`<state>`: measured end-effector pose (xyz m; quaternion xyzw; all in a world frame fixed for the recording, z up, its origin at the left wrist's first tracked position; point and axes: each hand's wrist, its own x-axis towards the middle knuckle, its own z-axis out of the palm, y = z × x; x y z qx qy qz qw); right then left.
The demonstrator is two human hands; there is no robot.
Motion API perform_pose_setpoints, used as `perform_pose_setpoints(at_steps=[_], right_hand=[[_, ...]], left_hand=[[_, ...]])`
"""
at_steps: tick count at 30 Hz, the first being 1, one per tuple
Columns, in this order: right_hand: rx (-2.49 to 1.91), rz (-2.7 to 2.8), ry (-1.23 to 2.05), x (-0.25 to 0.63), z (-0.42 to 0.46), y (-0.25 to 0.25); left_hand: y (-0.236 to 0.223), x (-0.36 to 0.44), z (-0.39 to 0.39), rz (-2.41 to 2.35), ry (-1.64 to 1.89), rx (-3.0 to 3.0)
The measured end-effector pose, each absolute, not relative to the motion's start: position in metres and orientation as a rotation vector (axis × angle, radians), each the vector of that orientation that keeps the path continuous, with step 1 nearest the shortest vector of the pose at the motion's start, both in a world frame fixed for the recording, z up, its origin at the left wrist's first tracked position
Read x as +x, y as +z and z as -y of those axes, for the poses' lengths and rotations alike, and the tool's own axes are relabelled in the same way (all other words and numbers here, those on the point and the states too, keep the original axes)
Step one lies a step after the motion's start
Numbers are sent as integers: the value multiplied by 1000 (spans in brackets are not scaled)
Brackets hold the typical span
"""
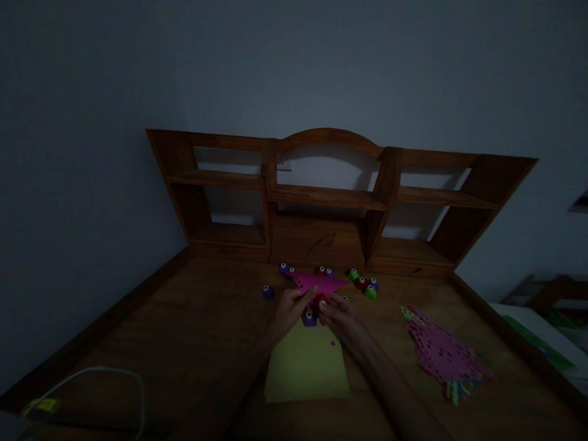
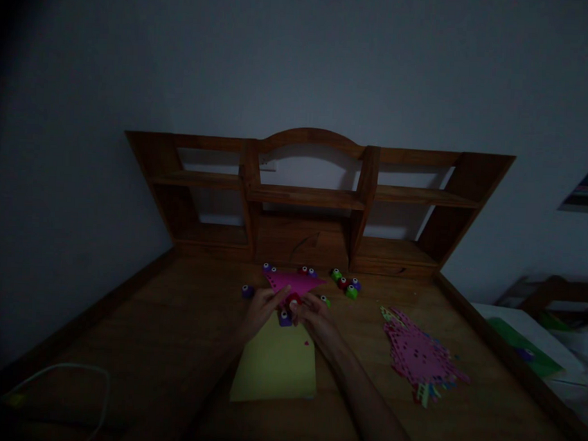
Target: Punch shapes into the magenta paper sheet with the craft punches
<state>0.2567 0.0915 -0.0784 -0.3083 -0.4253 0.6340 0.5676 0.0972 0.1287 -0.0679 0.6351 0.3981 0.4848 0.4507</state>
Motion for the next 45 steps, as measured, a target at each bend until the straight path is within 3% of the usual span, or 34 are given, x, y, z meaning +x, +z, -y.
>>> perform_pose_setpoints(at_steps=[45], right_hand=[[-813, 966, 1371, 252, -93, -82]], left_hand=[[-61, 96, -122, -949, 1062, 1599]])
